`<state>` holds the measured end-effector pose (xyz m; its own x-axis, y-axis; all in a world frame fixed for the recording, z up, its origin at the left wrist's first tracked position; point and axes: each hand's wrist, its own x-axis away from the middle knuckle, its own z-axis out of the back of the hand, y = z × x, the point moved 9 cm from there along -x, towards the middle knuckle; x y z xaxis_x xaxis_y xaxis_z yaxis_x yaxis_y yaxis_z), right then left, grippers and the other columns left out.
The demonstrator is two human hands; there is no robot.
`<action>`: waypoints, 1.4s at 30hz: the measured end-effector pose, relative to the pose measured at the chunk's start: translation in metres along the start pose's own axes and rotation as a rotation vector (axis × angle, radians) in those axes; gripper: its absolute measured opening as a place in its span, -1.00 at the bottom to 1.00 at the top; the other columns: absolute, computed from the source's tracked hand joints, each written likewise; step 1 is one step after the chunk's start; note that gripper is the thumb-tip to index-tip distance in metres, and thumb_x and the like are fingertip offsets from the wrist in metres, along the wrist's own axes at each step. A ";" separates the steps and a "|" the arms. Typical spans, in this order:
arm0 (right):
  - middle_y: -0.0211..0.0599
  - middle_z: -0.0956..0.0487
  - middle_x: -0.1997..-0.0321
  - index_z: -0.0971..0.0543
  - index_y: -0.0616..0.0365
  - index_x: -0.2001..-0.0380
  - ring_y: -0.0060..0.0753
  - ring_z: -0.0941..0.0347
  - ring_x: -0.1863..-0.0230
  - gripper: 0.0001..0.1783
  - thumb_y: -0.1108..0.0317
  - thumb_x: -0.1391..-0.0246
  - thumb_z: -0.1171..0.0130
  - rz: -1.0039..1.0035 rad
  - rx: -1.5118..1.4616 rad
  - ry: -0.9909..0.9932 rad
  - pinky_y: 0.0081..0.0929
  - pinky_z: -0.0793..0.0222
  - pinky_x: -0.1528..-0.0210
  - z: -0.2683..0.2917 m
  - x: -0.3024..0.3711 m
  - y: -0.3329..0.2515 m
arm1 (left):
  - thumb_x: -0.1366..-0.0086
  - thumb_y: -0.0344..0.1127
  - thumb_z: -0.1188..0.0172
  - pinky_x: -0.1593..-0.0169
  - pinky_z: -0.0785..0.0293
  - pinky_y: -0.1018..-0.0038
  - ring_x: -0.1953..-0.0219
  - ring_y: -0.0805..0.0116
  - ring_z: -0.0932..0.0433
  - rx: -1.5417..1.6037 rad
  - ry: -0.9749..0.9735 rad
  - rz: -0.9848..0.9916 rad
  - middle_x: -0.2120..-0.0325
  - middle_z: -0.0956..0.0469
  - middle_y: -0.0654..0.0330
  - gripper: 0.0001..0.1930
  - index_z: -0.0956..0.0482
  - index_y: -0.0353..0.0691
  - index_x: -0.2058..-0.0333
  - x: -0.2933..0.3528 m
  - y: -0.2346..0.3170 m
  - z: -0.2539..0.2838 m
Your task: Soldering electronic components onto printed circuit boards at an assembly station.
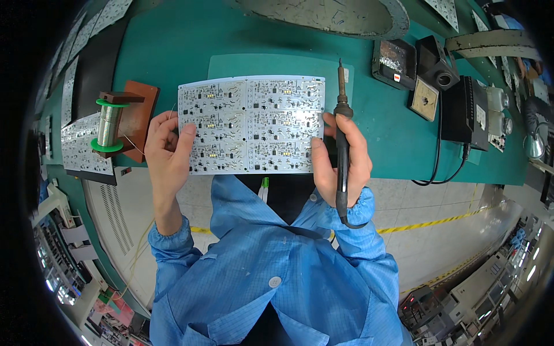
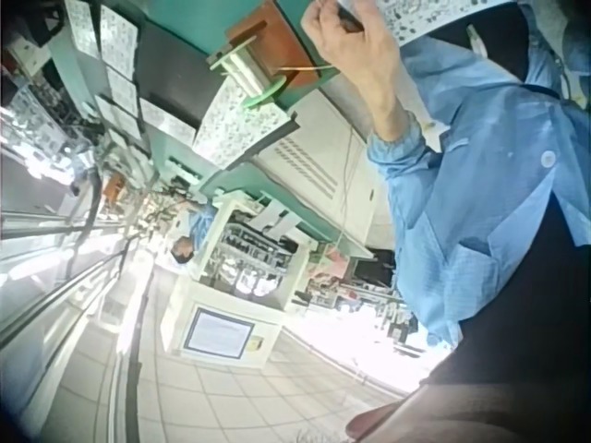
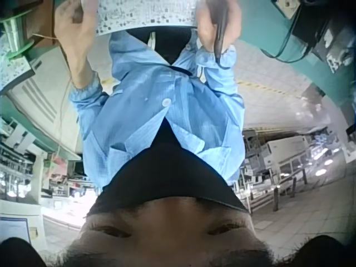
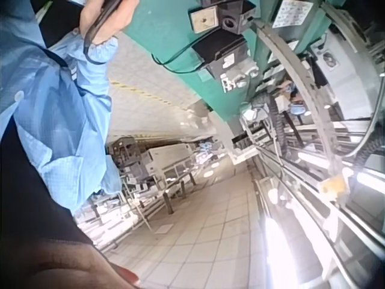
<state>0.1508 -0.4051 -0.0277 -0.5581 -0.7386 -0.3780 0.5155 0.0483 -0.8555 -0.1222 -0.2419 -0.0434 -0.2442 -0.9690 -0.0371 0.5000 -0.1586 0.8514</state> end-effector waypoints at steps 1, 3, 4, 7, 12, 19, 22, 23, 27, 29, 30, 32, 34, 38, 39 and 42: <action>0.06 -0.62 0.03 -0.41 0.31 -0.13 -0.27 -0.61 0.10 -0.41 0.64 0.04 -0.29 -0.004 0.007 -0.004 -0.41 -0.55 0.07 0.000 0.000 0.000 | -0.20 -0.31 -0.34 0.45 -0.35 0.63 0.49 0.58 -0.39 -0.007 0.000 -0.004 0.09 -0.46 0.12 -0.73 -0.61 -0.40 0.22 0.000 0.002 0.000; 0.09 -0.60 0.01 -0.40 0.30 -0.13 -0.27 -0.60 0.09 -0.38 0.66 0.06 -0.31 -0.010 0.021 -0.003 -0.42 -0.55 0.07 0.001 0.001 -0.003 | -0.20 -0.30 -0.35 0.36 -0.40 0.61 0.38 0.51 -0.47 -0.018 -0.012 -0.004 0.03 -0.43 0.06 -0.73 -0.60 -0.38 0.22 0.001 0.007 0.001; 0.11 -0.59 0.00 -0.38 0.30 -0.15 -0.26 -0.59 0.07 -0.35 0.67 0.07 -0.32 -0.003 -0.025 0.032 -0.42 -0.55 0.07 0.005 0.002 -0.007 | -0.19 -0.31 -0.35 0.32 -0.41 0.59 0.30 0.45 -0.49 -0.148 0.062 -0.152 -0.01 -0.40 0.02 -0.73 -0.59 -0.38 0.21 0.003 0.024 0.009; 0.23 -0.50 -0.10 -0.27 0.28 -0.22 -0.16 -0.55 -0.03 -0.23 0.73 0.09 -0.32 0.106 -0.153 0.110 -0.38 -0.55 0.02 0.015 0.000 -0.027 | -0.24 -0.36 -0.29 0.16 -0.49 0.49 0.06 0.24 -0.49 -0.240 0.260 -0.464 -0.13 -0.28 -0.10 -0.67 -0.47 -0.37 0.08 0.019 0.065 0.028; 0.26 -0.43 -0.15 -0.23 0.26 -0.24 -0.04 -0.46 -0.19 -0.28 0.72 -0.01 -0.25 0.173 -0.289 0.205 -0.29 -0.54 -0.09 0.015 -0.009 -0.040 | -0.36 -0.45 -0.13 0.05 -0.58 0.40 0.04 0.14 -0.55 0.400 0.301 -0.567 -0.23 -0.13 -0.18 -0.59 -0.23 -0.41 -0.09 0.028 0.078 0.036; 0.25 -0.44 -0.16 -0.20 0.20 -0.27 -0.02 -0.49 -0.15 -0.27 0.69 -0.05 -0.24 0.202 -0.385 0.199 -0.16 -0.49 -0.14 0.012 -0.009 -0.038 | -0.34 -0.34 -0.19 0.13 -0.57 0.37 0.13 0.14 -0.58 0.122 0.346 -0.797 -0.16 -0.25 -0.18 -0.60 -0.27 -0.29 -0.07 0.038 0.087 0.039; 0.27 -0.43 -0.17 -0.19 0.17 -0.28 0.02 -0.51 -0.10 -0.25 0.66 -0.04 -0.25 0.176 -0.405 0.158 -0.07 -0.43 -0.17 0.011 -0.004 -0.033 | -0.23 -0.31 -0.32 0.07 -0.55 0.19 0.17 0.05 -0.60 0.143 0.324 -0.904 -0.20 -0.18 -0.20 -0.54 -0.29 -0.21 0.00 0.042 0.085 0.039; 0.27 -0.43 -0.17 -0.19 0.17 -0.29 0.04 -0.51 -0.09 -0.28 0.62 -0.08 -0.23 0.149 -0.414 0.171 -0.06 -0.42 -0.18 0.013 -0.002 -0.030 | -0.22 -0.30 -0.33 0.05 -0.55 0.17 0.16 0.06 -0.60 0.141 0.320 -0.909 -0.20 -0.18 -0.20 -0.53 -0.29 -0.20 0.00 0.043 0.083 0.039; 0.29 -0.43 -0.17 -0.19 0.18 -0.29 0.09 -0.50 -0.10 -0.38 0.44 -0.21 -0.14 0.191 -0.458 0.193 -0.01 -0.38 -0.19 0.028 0.003 -0.027 | -0.21 -0.24 -0.35 0.03 -0.54 0.12 0.15 0.08 -0.61 0.088 0.312 -0.913 -0.21 -0.17 -0.18 -0.51 -0.28 -0.15 -0.01 0.046 0.081 0.038; 0.30 -0.45 -0.15 -0.22 0.18 -0.27 0.12 -0.47 -0.13 -0.46 0.28 -0.29 -0.07 0.215 -0.410 0.205 0.03 -0.35 -0.19 0.036 0.003 -0.030 | -0.26 -0.18 -0.30 0.04 -0.55 0.06 0.16 0.07 -0.62 0.106 0.302 -0.947 -0.22 -0.17 -0.17 -0.53 -0.29 -0.15 -0.02 0.047 0.083 0.040; 0.31 -0.46 -0.14 -0.24 0.18 -0.25 0.12 -0.47 -0.14 -0.48 0.28 -0.29 -0.07 0.246 -0.365 0.183 0.03 -0.34 -0.20 0.036 0.003 -0.035 | -0.28 -0.19 -0.27 0.03 -0.55 0.05 0.16 0.07 -0.62 0.090 0.292 -0.953 -0.23 -0.16 -0.16 -0.55 -0.29 -0.15 -0.04 0.048 0.085 0.038; 0.31 -0.47 -0.12 -0.28 0.17 -0.22 0.13 -0.47 -0.14 -0.52 0.28 -0.30 -0.06 0.333 -0.278 0.159 0.02 -0.33 -0.20 0.034 0.003 -0.047 | -0.33 -0.19 -0.20 0.02 -0.55 0.03 0.16 0.06 -0.62 0.072 0.268 -0.976 -0.24 -0.16 -0.14 -0.57 -0.29 -0.14 -0.08 0.050 0.090 0.038; 0.34 -0.49 -0.09 -0.41 0.18 -0.09 0.12 -0.52 -0.08 -0.63 0.34 -0.25 -0.14 0.392 -0.101 0.077 -0.10 -0.43 -0.10 0.030 -0.001 -0.059 | -0.37 -0.20 -0.13 -0.01 -0.54 0.00 0.13 0.06 -0.61 0.038 0.242 -0.968 -0.26 -0.13 -0.12 -0.58 -0.27 -0.09 -0.14 0.053 0.094 0.036; 0.25 -0.54 0.03 -0.51 0.19 0.09 -0.01 -0.59 0.13 -0.63 0.31 -0.08 -0.36 0.415 0.004 -0.040 -0.29 -0.54 0.14 0.022 -0.009 -0.066 | -0.36 -0.26 -0.13 -0.04 -0.54 0.02 0.08 0.08 -0.59 0.059 0.180 -0.991 -0.26 -0.13 -0.10 -0.57 -0.26 -0.08 -0.15 0.053 0.102 0.035; 0.23 -0.54 0.04 -0.52 0.19 0.10 -0.04 -0.59 0.15 -0.64 0.30 -0.09 -0.36 0.415 0.001 -0.045 -0.31 -0.54 0.16 0.022 -0.009 -0.066 | -0.36 -0.28 -0.13 -0.05 -0.55 0.05 0.06 0.09 -0.58 0.069 0.170 -1.007 -0.25 -0.14 -0.10 -0.57 -0.26 -0.09 -0.16 0.053 0.105 0.034; 0.20 -0.54 0.07 -0.53 0.19 0.14 -0.09 -0.58 0.19 -0.68 0.28 -0.11 -0.34 0.429 -0.005 -0.042 -0.33 -0.54 0.19 0.022 -0.007 -0.064 | -0.34 -0.35 -0.15 -0.06 -0.56 0.20 0.01 0.13 -0.56 -0.087 0.262 -0.896 -0.22 -0.21 -0.10 -0.54 -0.24 -0.10 -0.17 0.052 0.107 0.031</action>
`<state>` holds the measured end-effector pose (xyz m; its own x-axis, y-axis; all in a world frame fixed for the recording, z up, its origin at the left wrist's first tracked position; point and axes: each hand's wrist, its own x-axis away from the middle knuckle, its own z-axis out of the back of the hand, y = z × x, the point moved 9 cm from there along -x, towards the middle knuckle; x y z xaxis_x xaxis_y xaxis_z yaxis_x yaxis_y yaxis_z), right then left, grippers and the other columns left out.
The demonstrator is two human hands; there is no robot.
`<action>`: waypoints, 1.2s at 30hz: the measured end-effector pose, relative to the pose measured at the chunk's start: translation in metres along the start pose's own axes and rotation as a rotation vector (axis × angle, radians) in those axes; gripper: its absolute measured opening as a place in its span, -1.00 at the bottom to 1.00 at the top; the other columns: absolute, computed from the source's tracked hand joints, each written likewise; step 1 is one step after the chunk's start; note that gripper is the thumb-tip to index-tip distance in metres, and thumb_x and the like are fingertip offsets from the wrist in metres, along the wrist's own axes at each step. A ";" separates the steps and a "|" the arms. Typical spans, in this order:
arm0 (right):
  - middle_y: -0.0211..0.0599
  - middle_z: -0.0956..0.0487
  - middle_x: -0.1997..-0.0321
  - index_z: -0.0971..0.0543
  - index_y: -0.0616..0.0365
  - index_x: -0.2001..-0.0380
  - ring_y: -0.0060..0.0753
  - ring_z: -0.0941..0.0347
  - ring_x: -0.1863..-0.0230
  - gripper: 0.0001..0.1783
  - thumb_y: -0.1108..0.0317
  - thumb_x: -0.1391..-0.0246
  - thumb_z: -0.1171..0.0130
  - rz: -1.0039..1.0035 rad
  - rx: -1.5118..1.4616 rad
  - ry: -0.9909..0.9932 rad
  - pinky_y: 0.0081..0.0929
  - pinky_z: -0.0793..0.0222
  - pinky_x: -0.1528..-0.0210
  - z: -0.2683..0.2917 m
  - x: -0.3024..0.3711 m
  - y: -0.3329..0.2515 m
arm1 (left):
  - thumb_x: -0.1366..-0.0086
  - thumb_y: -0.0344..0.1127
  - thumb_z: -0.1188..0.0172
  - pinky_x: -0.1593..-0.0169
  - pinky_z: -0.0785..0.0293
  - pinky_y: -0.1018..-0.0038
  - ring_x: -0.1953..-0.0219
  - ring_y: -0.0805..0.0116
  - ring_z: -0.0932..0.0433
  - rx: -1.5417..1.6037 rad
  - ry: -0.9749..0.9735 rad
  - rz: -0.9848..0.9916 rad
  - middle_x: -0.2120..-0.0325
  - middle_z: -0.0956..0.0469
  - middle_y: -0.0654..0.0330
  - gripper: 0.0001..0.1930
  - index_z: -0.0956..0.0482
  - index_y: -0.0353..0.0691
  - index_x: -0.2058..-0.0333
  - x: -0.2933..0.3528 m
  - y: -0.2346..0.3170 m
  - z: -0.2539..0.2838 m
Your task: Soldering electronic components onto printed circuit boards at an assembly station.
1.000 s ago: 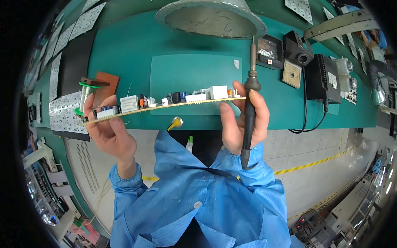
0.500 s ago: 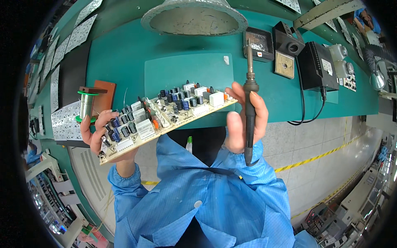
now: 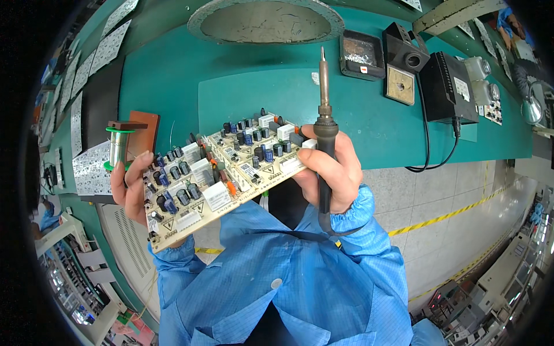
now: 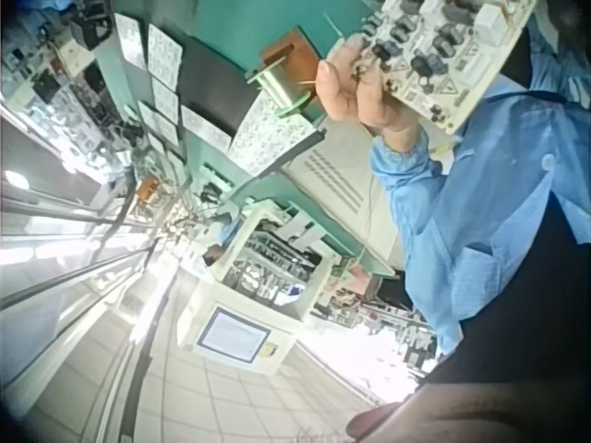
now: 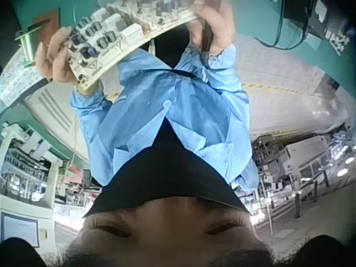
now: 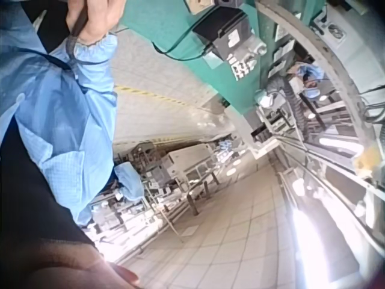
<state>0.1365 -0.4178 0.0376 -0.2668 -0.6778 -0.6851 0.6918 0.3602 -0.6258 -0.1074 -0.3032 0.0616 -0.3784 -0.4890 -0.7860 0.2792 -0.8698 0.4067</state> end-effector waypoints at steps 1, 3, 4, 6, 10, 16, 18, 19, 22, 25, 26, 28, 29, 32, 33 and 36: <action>0.20 -0.54 0.07 -0.53 0.18 0.15 -0.08 -0.58 0.19 -0.69 0.27 -0.12 -0.33 -0.003 -0.022 0.015 -0.33 -0.54 0.20 0.000 0.002 0.001 | -0.33 -0.38 -0.16 -0.07 -0.55 0.24 -0.01 0.15 -0.55 -0.041 -0.026 0.069 -0.20 -0.24 -0.11 -0.54 -0.26 -0.13 -0.16 0.000 -0.003 -0.002; 0.20 -0.54 0.07 -0.53 0.17 0.16 -0.07 -0.58 0.18 -0.70 0.26 -0.13 -0.32 -0.004 -0.051 0.041 -0.32 -0.54 0.20 0.000 0.008 0.003 | -0.31 -0.43 -0.17 -0.08 -0.54 0.32 -0.04 0.17 -0.52 -0.135 -0.101 0.189 -0.17 -0.29 -0.11 -0.56 -0.31 -0.20 -0.14 0.000 -0.008 -0.006; 0.20 -0.54 0.07 -0.52 0.17 0.16 -0.06 -0.57 0.17 -0.71 0.26 -0.14 -0.31 -0.001 -0.057 0.053 -0.31 -0.54 0.20 0.001 0.010 0.004 | -0.30 -0.45 -0.18 -0.09 -0.53 0.36 -0.06 0.18 -0.51 -0.166 -0.133 0.272 -0.15 -0.31 -0.12 -0.57 -0.33 -0.23 -0.12 0.001 -0.014 -0.006; 0.20 -0.54 0.07 -0.51 0.15 0.15 -0.05 -0.57 0.15 -0.71 0.24 -0.16 -0.30 -0.008 -0.065 0.076 -0.30 -0.54 0.20 0.002 0.016 0.007 | -0.21 -0.47 -0.27 -0.08 -0.51 0.32 0.01 0.15 -0.54 -0.004 -0.097 0.183 -0.10 -0.37 -0.09 -0.55 -0.37 -0.35 -0.05 -0.005 -0.008 -0.008; 0.20 -0.53 0.04 -0.48 0.12 0.11 -0.05 -0.56 0.12 -0.69 0.21 -0.19 -0.26 -0.025 -0.067 0.075 -0.28 -0.52 0.16 0.003 0.025 0.011 | -0.19 -0.45 -0.28 -0.06 -0.51 0.31 0.01 0.11 -0.53 -0.007 -0.134 0.143 -0.03 -0.45 -0.11 -0.57 -0.41 -0.39 -0.03 -0.007 -0.001 -0.007; 0.19 -0.52 0.04 -0.46 0.07 0.08 -0.09 -0.55 0.12 -0.70 0.15 -0.25 -0.18 -0.053 -0.071 0.108 -0.30 -0.49 0.16 0.003 0.032 0.013 | -0.15 -0.38 -0.33 0.08 -0.52 0.33 0.14 0.09 -0.55 -0.019 -0.119 0.091 0.02 -0.50 -0.18 -0.53 -0.45 -0.46 -0.01 -0.006 0.004 -0.004; 0.19 -0.50 0.02 -0.44 0.02 0.04 -0.07 -0.53 0.09 -0.72 0.15 -0.28 -0.13 -0.063 -0.053 0.072 -0.25 -0.50 0.13 0.001 0.032 0.011 | -0.15 -0.39 -0.32 0.11 -0.52 0.34 0.17 0.10 -0.56 -0.032 -0.100 0.081 0.07 -0.53 -0.20 -0.54 -0.46 -0.48 0.00 -0.005 0.003 -0.003; 0.20 -0.47 0.01 -0.41 0.00 0.02 -0.05 -0.52 0.06 -0.72 0.14 -0.32 -0.07 -0.067 -0.034 0.046 -0.20 -0.50 0.10 -0.001 0.033 0.010 | -0.16 -0.39 -0.31 0.12 -0.53 0.34 0.17 0.10 -0.56 -0.030 -0.095 0.088 0.07 -0.53 -0.19 -0.55 -0.46 -0.48 0.01 -0.005 0.001 -0.003; 0.18 -0.49 0.01 -0.43 0.01 0.03 -0.04 -0.53 0.05 -0.72 0.20 -0.25 -0.17 -0.047 -0.032 0.047 -0.22 -0.51 0.10 -0.001 0.032 0.008 | -0.16 -0.42 -0.30 0.12 -0.54 0.35 0.16 0.10 -0.57 -0.009 -0.073 0.098 0.09 -0.54 -0.19 -0.57 -0.47 -0.49 0.02 -0.003 -0.003 -0.003; 0.18 -0.50 0.01 -0.45 0.02 0.05 -0.03 -0.55 0.05 -0.69 0.25 -0.19 -0.26 -0.031 -0.043 0.067 -0.24 -0.51 0.10 -0.001 0.031 0.007 | -0.16 -0.43 -0.29 0.11 -0.56 0.35 0.15 0.09 -0.57 -0.003 -0.058 0.111 0.09 -0.55 -0.19 -0.60 -0.48 -0.50 0.04 -0.002 -0.006 -0.002; 0.18 -0.50 0.01 -0.45 0.02 0.06 -0.02 -0.54 0.05 -0.69 0.25 -0.19 -0.27 -0.029 -0.044 0.069 -0.24 -0.51 0.10 -0.001 0.030 0.007 | -0.16 -0.43 -0.29 0.10 -0.56 0.35 0.14 0.09 -0.58 0.007 -0.053 0.119 0.09 -0.55 -0.19 -0.60 -0.48 -0.50 0.05 -0.002 -0.006 -0.003; 0.18 -0.50 0.02 -0.45 0.02 0.06 0.00 -0.54 0.05 -0.69 0.27 -0.18 -0.27 -0.032 -0.026 0.074 -0.22 -0.51 0.10 -0.002 0.028 0.007 | -0.15 -0.44 -0.29 0.09 -0.57 0.35 0.13 0.08 -0.58 0.009 -0.048 0.127 0.09 -0.55 -0.19 -0.61 -0.49 -0.50 0.06 -0.004 -0.006 -0.003; 0.18 -0.51 0.02 -0.45 0.03 0.06 0.01 -0.54 0.05 -0.69 0.28 -0.18 -0.27 -0.027 -0.016 0.082 -0.21 -0.51 0.09 -0.001 0.027 0.006 | -0.15 -0.44 -0.30 0.08 -0.57 0.35 0.13 0.08 -0.58 0.016 -0.046 0.131 0.09 -0.55 -0.19 -0.61 -0.50 -0.50 0.06 -0.005 -0.006 -0.003; 0.20 -0.51 0.04 -0.44 0.07 0.08 0.03 -0.54 0.07 -0.71 0.29 -0.19 -0.25 -0.019 0.002 0.091 -0.19 -0.50 0.10 0.000 0.021 0.005 | -0.11 -0.42 -0.33 0.07 -0.57 0.33 0.11 0.06 -0.58 0.004 -0.023 0.140 0.10 -0.55 -0.20 -0.59 -0.52 -0.52 0.08 -0.010 -0.006 -0.003; 0.20 -0.51 0.05 -0.44 0.08 0.09 0.03 -0.54 0.08 -0.72 0.28 -0.20 -0.24 -0.021 0.002 0.088 -0.19 -0.50 0.10 0.000 0.018 0.005 | -0.10 -0.40 -0.35 0.06 -0.57 0.32 0.11 0.05 -0.59 0.010 -0.025 0.137 0.11 -0.55 -0.21 -0.57 -0.52 -0.52 0.08 -0.012 -0.006 -0.004; 0.21 -0.52 0.07 -0.44 0.13 0.10 0.02 -0.54 0.09 -0.72 0.25 -0.23 -0.21 -0.028 0.001 0.080 -0.18 -0.49 0.11 0.001 0.012 0.005 | -0.04 -0.35 -0.41 0.05 -0.56 0.30 0.10 0.03 -0.59 0.036 -0.027 0.117 0.12 -0.55 -0.22 -0.50 -0.53 -0.55 0.08 -0.019 -0.004 -0.005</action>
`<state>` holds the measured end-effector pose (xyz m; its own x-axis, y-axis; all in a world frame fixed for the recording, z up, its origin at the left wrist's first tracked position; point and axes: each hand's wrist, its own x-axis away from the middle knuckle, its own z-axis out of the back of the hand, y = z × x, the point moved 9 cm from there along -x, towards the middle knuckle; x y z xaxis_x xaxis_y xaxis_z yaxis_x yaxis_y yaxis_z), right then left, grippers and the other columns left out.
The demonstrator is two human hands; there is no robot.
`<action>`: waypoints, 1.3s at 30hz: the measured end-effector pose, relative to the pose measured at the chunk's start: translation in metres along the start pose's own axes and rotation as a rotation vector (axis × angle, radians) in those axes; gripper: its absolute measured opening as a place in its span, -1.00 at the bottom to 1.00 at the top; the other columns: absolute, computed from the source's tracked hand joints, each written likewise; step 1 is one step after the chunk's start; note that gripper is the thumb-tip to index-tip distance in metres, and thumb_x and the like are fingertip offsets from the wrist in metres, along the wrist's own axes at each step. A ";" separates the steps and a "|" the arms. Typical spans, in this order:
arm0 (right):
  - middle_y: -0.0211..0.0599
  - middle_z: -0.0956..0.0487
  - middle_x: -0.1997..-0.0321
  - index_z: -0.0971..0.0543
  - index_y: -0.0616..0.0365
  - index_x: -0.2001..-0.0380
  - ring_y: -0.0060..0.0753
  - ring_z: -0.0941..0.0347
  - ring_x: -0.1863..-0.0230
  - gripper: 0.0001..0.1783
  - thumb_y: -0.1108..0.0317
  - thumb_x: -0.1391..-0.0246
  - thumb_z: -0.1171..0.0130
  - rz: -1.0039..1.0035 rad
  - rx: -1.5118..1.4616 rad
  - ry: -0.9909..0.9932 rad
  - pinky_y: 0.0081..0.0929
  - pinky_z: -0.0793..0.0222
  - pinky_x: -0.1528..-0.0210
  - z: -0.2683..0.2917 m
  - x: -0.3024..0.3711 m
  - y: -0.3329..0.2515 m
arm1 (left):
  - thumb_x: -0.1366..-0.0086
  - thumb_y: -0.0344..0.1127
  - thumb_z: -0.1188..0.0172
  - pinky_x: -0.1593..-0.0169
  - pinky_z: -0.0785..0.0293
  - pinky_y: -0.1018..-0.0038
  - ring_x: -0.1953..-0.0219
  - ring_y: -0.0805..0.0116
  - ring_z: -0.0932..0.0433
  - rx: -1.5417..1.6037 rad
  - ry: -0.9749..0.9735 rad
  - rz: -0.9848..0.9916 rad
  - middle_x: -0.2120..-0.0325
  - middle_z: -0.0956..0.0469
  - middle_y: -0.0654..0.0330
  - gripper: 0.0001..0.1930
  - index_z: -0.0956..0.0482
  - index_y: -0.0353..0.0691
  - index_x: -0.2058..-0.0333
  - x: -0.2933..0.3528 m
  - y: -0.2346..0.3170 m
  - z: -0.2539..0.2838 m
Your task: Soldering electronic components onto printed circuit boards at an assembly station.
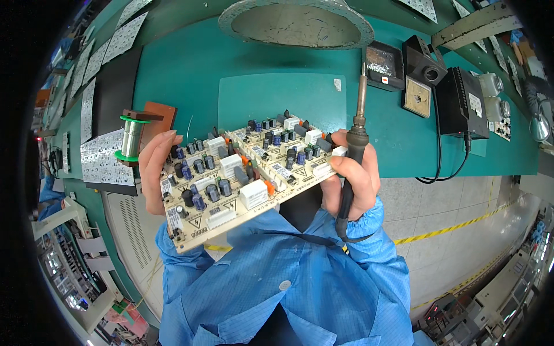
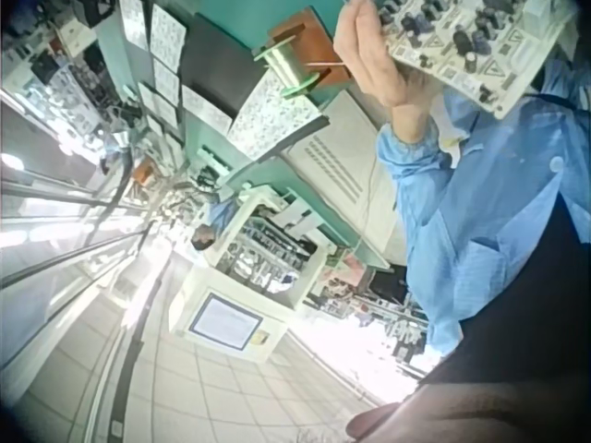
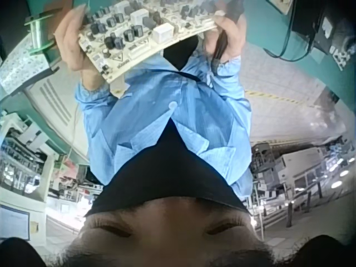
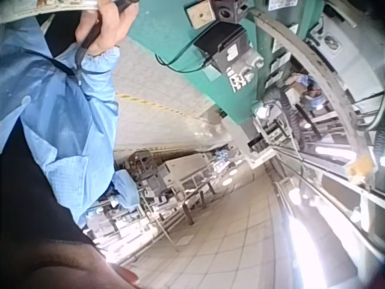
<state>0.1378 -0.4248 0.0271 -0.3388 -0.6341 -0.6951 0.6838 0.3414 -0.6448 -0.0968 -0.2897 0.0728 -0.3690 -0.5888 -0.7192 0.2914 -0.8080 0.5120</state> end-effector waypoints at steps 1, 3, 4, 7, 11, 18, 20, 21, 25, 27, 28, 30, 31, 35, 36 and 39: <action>0.21 -0.52 0.07 -0.43 0.14 0.10 0.02 -0.54 0.10 -0.72 0.24 -0.23 -0.19 -0.003 0.002 -0.002 -0.18 -0.49 0.11 0.000 -0.002 0.000 | -0.01 -0.33 -0.43 0.05 -0.56 0.30 0.10 0.03 -0.59 -0.001 -0.007 -0.002 0.12 -0.56 -0.22 -0.47 -0.53 -0.55 0.08 -0.002 0.001 -0.001; 0.20 -0.53 0.09 -0.43 0.14 0.09 -0.01 -0.54 0.13 -0.72 0.23 -0.25 -0.16 -0.008 0.003 -0.004 -0.19 -0.48 0.12 0.000 -0.005 0.001 | 0.07 -0.28 -0.50 0.07 -0.56 0.31 0.13 0.02 -0.60 -0.003 0.018 -0.037 0.14 -0.56 -0.23 -0.39 -0.52 -0.58 0.09 -0.006 0.003 -0.001; 0.20 -0.53 0.10 -0.42 0.15 0.09 -0.03 -0.54 0.14 -0.72 0.23 -0.25 -0.16 -0.007 0.006 -0.007 -0.20 -0.48 0.12 0.000 -0.007 0.001 | 0.09 -0.27 -0.51 0.08 -0.57 0.31 0.14 0.02 -0.60 -0.001 0.026 -0.033 0.15 -0.56 -0.23 -0.38 -0.53 -0.59 0.10 -0.007 0.003 -0.001; 0.19 -0.53 0.12 -0.41 0.16 0.07 -0.08 -0.53 0.18 -0.72 0.25 -0.27 -0.13 0.017 0.034 -0.019 -0.23 -0.47 0.14 0.001 -0.010 0.001 | 0.16 -0.27 -0.55 0.15 -0.58 0.33 0.19 0.01 -0.61 0.003 0.047 -0.068 0.20 -0.57 -0.24 -0.35 -0.53 -0.60 0.13 -0.013 0.006 -0.002; 0.17 -0.54 0.10 -0.42 0.16 0.08 -0.10 -0.54 0.17 -0.73 0.25 -0.28 -0.11 -0.006 0.030 0.015 -0.26 -0.47 0.14 0.003 -0.007 0.005 | 0.18 -0.33 -0.56 0.20 -0.58 0.35 0.24 0.02 -0.62 0.022 0.049 -0.065 0.23 -0.57 -0.23 -0.37 -0.54 -0.60 0.14 -0.017 0.009 -0.003; 0.18 -0.53 0.07 -0.43 0.17 0.08 -0.13 -0.54 0.16 -0.73 0.24 -0.28 -0.10 -0.019 0.007 0.057 -0.28 -0.47 0.13 0.006 -0.004 0.009 | 0.25 -0.44 -0.47 0.26 -0.55 0.37 0.31 0.06 -0.61 0.036 0.064 -0.103 0.27 -0.59 -0.19 -0.44 -0.57 -0.56 0.19 -0.022 0.015 -0.005; 0.18 -0.52 0.06 -0.42 0.17 0.08 -0.17 -0.52 0.17 -0.73 0.21 -0.31 -0.07 -0.033 0.000 0.062 -0.30 -0.46 0.13 0.006 -0.003 0.011 | 0.29 -0.44 -0.46 0.28 -0.54 0.38 0.32 0.08 -0.60 0.044 0.061 -0.108 0.27 -0.60 -0.16 -0.44 -0.58 -0.54 0.20 -0.023 0.016 -0.005; 0.18 -0.52 0.05 -0.42 0.17 0.08 -0.18 -0.51 0.17 -0.73 0.21 -0.31 -0.06 -0.048 -0.009 0.070 -0.31 -0.45 0.13 0.007 -0.002 0.012 | 0.29 -0.44 -0.46 0.29 -0.54 0.39 0.33 0.08 -0.60 0.046 0.051 -0.105 0.27 -0.60 -0.16 -0.44 -0.58 -0.54 0.20 -0.023 0.017 -0.005; 0.20 -0.49 0.02 -0.41 0.18 0.06 -0.18 -0.49 0.13 -0.70 0.18 -0.33 -0.04 -0.065 -0.006 0.077 -0.30 -0.44 0.08 0.008 0.003 0.015 | 0.32 -0.44 -0.45 0.32 -0.52 0.40 0.35 0.10 -0.60 0.068 0.067 -0.111 0.28 -0.61 -0.13 -0.42 -0.59 -0.51 0.19 -0.024 0.021 -0.005; 0.23 -0.49 0.02 -0.39 0.18 0.03 -0.16 -0.49 0.10 -0.69 0.19 -0.34 -0.03 -0.077 -0.028 0.078 -0.25 -0.43 0.04 0.008 0.006 0.017 | 0.33 -0.44 -0.44 0.35 -0.51 0.41 0.36 0.13 -0.59 0.061 0.084 -0.116 0.29 -0.61 -0.10 -0.43 -0.60 -0.49 0.20 -0.024 0.023 -0.005; 0.23 -0.49 0.01 -0.39 0.18 0.03 -0.14 -0.49 0.09 -0.70 0.19 -0.34 -0.03 -0.076 -0.018 0.076 -0.24 -0.43 0.03 0.008 0.007 0.018 | 0.33 -0.45 -0.44 0.36 -0.50 0.41 0.37 0.13 -0.59 0.067 0.086 -0.113 0.29 -0.61 -0.09 -0.44 -0.60 -0.48 0.21 -0.024 0.023 -0.005; 0.24 -0.48 0.00 -0.39 0.18 0.03 -0.12 -0.49 0.07 -0.70 0.19 -0.34 -0.02 -0.087 -0.022 0.085 -0.22 -0.42 0.00 0.008 0.009 0.020 | 0.33 -0.45 -0.43 0.37 -0.49 0.41 0.38 0.13 -0.58 0.068 0.083 -0.111 0.29 -0.61 -0.08 -0.45 -0.60 -0.47 0.22 -0.025 0.023 -0.005; 0.26 -0.48 -0.01 -0.40 0.19 0.04 -0.10 -0.49 0.04 -0.69 0.19 -0.33 -0.04 -0.089 -0.029 0.086 -0.21 -0.42 -0.01 0.009 0.009 0.020 | 0.34 -0.45 -0.43 0.38 -0.48 0.42 0.39 0.14 -0.58 0.065 0.096 -0.108 0.30 -0.62 -0.06 -0.45 -0.60 -0.45 0.22 -0.024 0.022 -0.005; 0.26 -0.49 0.00 -0.41 0.20 0.06 -0.08 -0.48 0.03 -0.69 0.18 -0.33 -0.04 -0.052 0.009 0.101 -0.21 -0.41 -0.02 0.009 0.008 0.017 | 0.34 -0.45 -0.43 0.37 -0.48 0.42 0.38 0.16 -0.58 0.082 0.091 -0.095 0.29 -0.61 -0.06 -0.45 -0.60 -0.44 0.21 -0.023 0.019 -0.004; 0.26 -0.50 0.01 -0.41 0.20 0.07 -0.08 -0.48 0.04 -0.69 0.17 -0.33 -0.04 -0.048 0.013 0.105 -0.21 -0.41 -0.01 0.009 0.008 0.016 | 0.34 -0.45 -0.43 0.37 -0.48 0.42 0.38 0.16 -0.58 0.089 0.086 -0.090 0.29 -0.61 -0.06 -0.45 -0.60 -0.44 0.21 -0.022 0.018 -0.003; 0.25 -0.51 0.03 -0.42 0.20 0.08 -0.08 -0.48 0.05 -0.69 0.16 -0.33 -0.04 -0.046 0.005 0.106 -0.21 -0.40 -0.01 0.007 0.006 0.013 | 0.33 -0.45 -0.43 0.37 -0.48 0.42 0.37 0.16 -0.58 0.099 0.069 -0.083 0.28 -0.61 -0.05 -0.44 -0.60 -0.43 0.20 -0.020 0.014 -0.002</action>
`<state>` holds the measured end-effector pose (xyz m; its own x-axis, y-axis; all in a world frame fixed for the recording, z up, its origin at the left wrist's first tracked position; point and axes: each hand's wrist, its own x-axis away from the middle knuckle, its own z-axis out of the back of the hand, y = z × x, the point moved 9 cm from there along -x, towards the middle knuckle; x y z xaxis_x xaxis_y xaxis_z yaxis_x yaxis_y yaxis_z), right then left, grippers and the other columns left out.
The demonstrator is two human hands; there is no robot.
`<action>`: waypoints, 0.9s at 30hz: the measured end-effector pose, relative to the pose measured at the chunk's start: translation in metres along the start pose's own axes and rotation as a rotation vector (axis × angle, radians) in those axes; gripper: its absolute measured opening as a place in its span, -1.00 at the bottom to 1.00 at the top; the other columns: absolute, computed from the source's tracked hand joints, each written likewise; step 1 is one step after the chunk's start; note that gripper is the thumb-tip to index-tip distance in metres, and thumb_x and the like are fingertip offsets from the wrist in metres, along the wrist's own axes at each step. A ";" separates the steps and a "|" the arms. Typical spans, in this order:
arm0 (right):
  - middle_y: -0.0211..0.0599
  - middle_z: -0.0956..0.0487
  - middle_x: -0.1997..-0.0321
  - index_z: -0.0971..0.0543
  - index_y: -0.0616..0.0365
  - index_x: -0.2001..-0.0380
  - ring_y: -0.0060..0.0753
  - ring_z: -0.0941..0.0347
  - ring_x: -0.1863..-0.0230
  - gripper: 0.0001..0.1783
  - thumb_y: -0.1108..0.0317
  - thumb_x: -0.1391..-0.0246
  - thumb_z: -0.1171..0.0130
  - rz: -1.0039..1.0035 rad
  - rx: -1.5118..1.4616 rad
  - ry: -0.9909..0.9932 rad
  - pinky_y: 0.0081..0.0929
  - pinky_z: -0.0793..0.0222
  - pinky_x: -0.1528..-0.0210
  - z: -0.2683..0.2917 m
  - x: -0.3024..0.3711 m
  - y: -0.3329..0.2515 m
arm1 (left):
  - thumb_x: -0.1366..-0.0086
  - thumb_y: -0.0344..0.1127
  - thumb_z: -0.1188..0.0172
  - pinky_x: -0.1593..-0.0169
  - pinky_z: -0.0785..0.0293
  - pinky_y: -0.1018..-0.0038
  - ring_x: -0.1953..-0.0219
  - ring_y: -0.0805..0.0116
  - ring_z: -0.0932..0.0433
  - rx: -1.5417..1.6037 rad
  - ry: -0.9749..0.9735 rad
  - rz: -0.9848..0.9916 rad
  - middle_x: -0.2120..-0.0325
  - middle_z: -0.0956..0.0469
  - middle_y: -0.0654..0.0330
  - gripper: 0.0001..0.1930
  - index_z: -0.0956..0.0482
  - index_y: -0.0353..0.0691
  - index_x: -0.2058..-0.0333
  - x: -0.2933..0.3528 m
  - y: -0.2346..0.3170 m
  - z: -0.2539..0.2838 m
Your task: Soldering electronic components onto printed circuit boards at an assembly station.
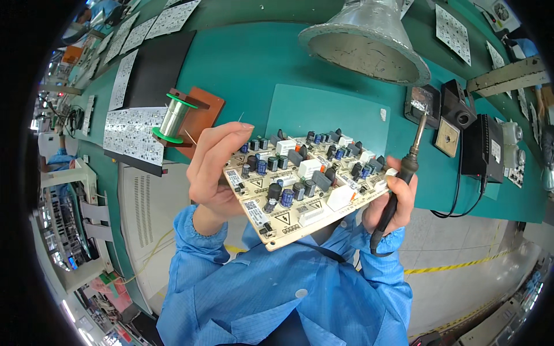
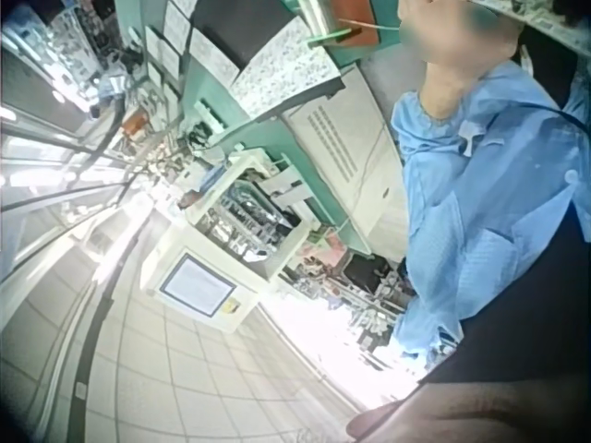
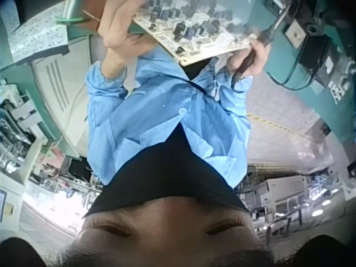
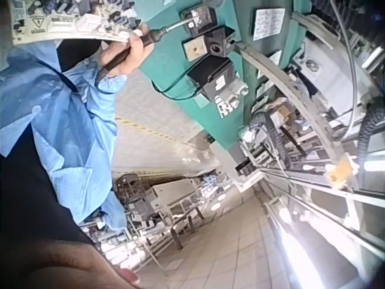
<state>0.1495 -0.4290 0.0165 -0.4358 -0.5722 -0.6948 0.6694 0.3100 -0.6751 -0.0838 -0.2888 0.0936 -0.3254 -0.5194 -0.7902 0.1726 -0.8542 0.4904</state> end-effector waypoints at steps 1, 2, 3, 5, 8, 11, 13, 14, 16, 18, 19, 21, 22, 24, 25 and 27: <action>0.25 -0.51 0.04 -0.42 0.20 0.08 -0.08 -0.48 0.05 -0.68 0.16 -0.33 -0.04 -0.001 -0.016 0.002 -0.21 -0.39 0.00 -0.001 -0.001 -0.001 | 0.33 -0.45 -0.43 0.36 -0.48 0.42 0.37 0.15 -0.58 -0.005 -0.006 -0.001 0.27 -0.61 -0.05 -0.44 -0.60 -0.43 0.20 0.001 -0.001 0.001; 0.25 -0.51 0.05 -0.42 0.18 0.08 -0.10 -0.49 0.09 -0.69 0.16 -0.33 -0.04 0.018 0.002 0.002 -0.23 -0.41 0.03 -0.001 -0.002 -0.003 | 0.31 -0.45 -0.43 0.37 -0.48 0.43 0.37 0.17 -0.58 -0.004 0.001 -0.002 0.27 -0.60 -0.03 -0.45 -0.60 -0.42 0.19 0.001 -0.002 0.001; 0.24 -0.51 0.06 -0.42 0.18 0.08 -0.11 -0.49 0.10 -0.70 0.17 -0.33 -0.04 0.025 0.005 -0.007 -0.23 -0.42 0.05 -0.003 -0.003 -0.004 | 0.30 -0.46 -0.43 0.37 -0.48 0.43 0.37 0.17 -0.58 0.006 0.006 -0.001 0.27 -0.60 -0.03 -0.46 -0.60 -0.42 0.20 0.002 -0.003 0.002; 0.23 -0.51 0.07 -0.42 0.16 0.08 -0.12 -0.50 0.13 -0.72 0.18 -0.33 -0.04 0.032 -0.008 -0.016 -0.25 -0.43 0.08 -0.004 -0.004 -0.007 | 0.29 -0.46 -0.43 0.37 -0.48 0.44 0.37 0.18 -0.58 0.011 0.013 0.001 0.27 -0.60 -0.02 -0.47 -0.60 -0.41 0.20 0.003 -0.005 0.003; 0.21 -0.51 0.09 -0.42 0.16 0.07 -0.15 -0.49 0.18 -0.76 0.24 -0.32 -0.04 0.049 0.002 -0.025 -0.29 -0.44 0.14 -0.006 -0.005 -0.009 | 0.28 -0.48 -0.42 0.36 -0.48 0.44 0.36 0.19 -0.58 0.023 0.018 0.009 0.25 -0.60 -0.02 -0.47 -0.60 -0.41 0.19 0.004 -0.008 0.004; 0.21 -0.51 0.10 -0.42 0.15 0.07 -0.17 -0.49 0.19 -0.76 0.27 -0.30 -0.06 0.055 0.003 -0.033 -0.30 -0.44 0.14 -0.006 -0.006 -0.010 | 0.28 -0.48 -0.42 0.34 -0.49 0.43 0.36 0.19 -0.58 0.028 0.015 0.020 0.24 -0.60 -0.03 -0.46 -0.59 -0.42 0.18 0.006 -0.011 0.005; 0.21 -0.51 0.11 -0.42 0.15 0.06 -0.17 -0.49 0.19 -0.76 0.28 -0.29 -0.08 0.055 0.008 -0.043 -0.31 -0.44 0.14 -0.007 -0.006 -0.010 | 0.27 -0.48 -0.42 0.33 -0.50 0.43 0.35 0.18 -0.58 0.025 0.009 0.023 0.24 -0.60 -0.04 -0.46 -0.59 -0.43 0.17 0.007 -0.013 0.006; 0.21 -0.51 0.11 -0.42 0.15 0.07 -0.17 -0.49 0.20 -0.75 0.28 -0.28 -0.08 0.053 0.013 -0.050 -0.31 -0.44 0.14 -0.007 -0.006 -0.010 | 0.27 -0.48 -0.42 0.32 -0.50 0.42 0.34 0.17 -0.58 0.021 0.007 0.021 0.24 -0.60 -0.04 -0.46 -0.59 -0.43 0.17 0.007 -0.013 0.006; 0.21 -0.51 0.11 -0.43 0.15 0.07 -0.16 -0.49 0.20 -0.75 0.28 -0.27 -0.10 0.055 0.016 -0.059 -0.31 -0.44 0.15 -0.008 -0.006 -0.010 | 0.26 -0.47 -0.41 0.31 -0.51 0.42 0.33 0.16 -0.59 0.019 0.006 0.020 0.23 -0.60 -0.05 -0.46 -0.59 -0.44 0.16 0.008 -0.015 0.007; 0.21 -0.50 0.12 -0.43 0.14 0.06 -0.14 -0.50 0.21 -0.75 0.28 -0.26 -0.11 0.063 0.002 -0.062 -0.30 -0.45 0.17 -0.008 -0.007 -0.011 | 0.25 -0.47 -0.42 0.29 -0.52 0.41 0.31 0.15 -0.60 0.017 0.008 0.022 0.22 -0.60 -0.06 -0.46 -0.59 -0.45 0.16 0.010 -0.015 0.007; 0.20 -0.50 0.12 -0.43 0.14 0.06 -0.13 -0.51 0.21 -0.74 0.28 -0.26 -0.11 0.068 0.008 -0.069 -0.30 -0.45 0.18 -0.009 -0.007 -0.012 | 0.24 -0.46 -0.42 0.28 -0.52 0.41 0.30 0.15 -0.60 0.017 0.006 0.030 0.22 -0.59 -0.07 -0.46 -0.58 -0.45 0.16 0.010 -0.016 0.008; 0.19 -0.50 0.12 -0.43 0.14 0.06 -0.10 -0.52 0.21 -0.74 0.28 -0.26 -0.12 0.073 -0.017 -0.081 -0.29 -0.46 0.19 -0.010 -0.009 -0.013 | 0.22 -0.45 -0.44 0.26 -0.53 0.40 0.29 0.13 -0.61 0.005 -0.002 0.041 0.22 -0.59 -0.08 -0.46 -0.58 -0.46 0.15 0.012 -0.017 0.008; 0.19 -0.50 0.12 -0.43 0.14 0.06 -0.10 -0.52 0.21 -0.74 0.28 -0.25 -0.12 0.079 0.003 -0.091 -0.28 -0.46 0.20 -0.010 -0.010 -0.015 | 0.21 -0.44 -0.45 0.24 -0.53 0.40 0.28 0.13 -0.61 0.003 -0.003 0.050 0.21 -0.59 -0.08 -0.46 -0.58 -0.47 0.15 0.012 -0.018 0.008; 0.19 -0.50 0.12 -0.43 0.14 0.06 -0.08 -0.53 0.20 -0.73 0.27 -0.25 -0.13 0.075 -0.003 -0.112 -0.28 -0.47 0.20 -0.011 -0.011 -0.016 | 0.19 -0.42 -0.47 0.22 -0.54 0.39 0.27 0.12 -0.61 -0.012 -0.005 0.066 0.21 -0.58 -0.09 -0.46 -0.58 -0.47 0.15 0.014 -0.019 0.009; 0.19 -0.50 0.12 -0.43 0.14 0.06 -0.08 -0.53 0.20 -0.73 0.27 -0.25 -0.13 0.080 0.011 -0.120 -0.28 -0.47 0.20 -0.012 -0.012 -0.017 | 0.17 -0.43 -0.46 0.18 -0.53 0.40 0.24 0.13 -0.61 -0.011 -0.008 0.073 0.21 -0.59 -0.10 -0.46 -0.57 -0.48 0.14 0.015 -0.020 0.009; 0.19 -0.50 0.12 -0.43 0.15 0.06 -0.08 -0.53 0.20 -0.73 0.27 -0.25 -0.13 0.090 0.008 -0.129 -0.28 -0.47 0.20 -0.014 -0.014 -0.018 | 0.14 -0.43 -0.44 0.10 -0.52 0.41 0.18 0.14 -0.61 -0.008 -0.012 0.084 0.20 -0.60 -0.13 -0.46 -0.55 -0.51 0.11 0.016 -0.022 0.009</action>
<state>0.1353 -0.4162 0.0350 -0.2932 -0.6350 -0.7147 0.7074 0.3588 -0.6090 -0.1014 -0.2780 0.0728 -0.3205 -0.5891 -0.7418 0.2070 -0.8077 0.5520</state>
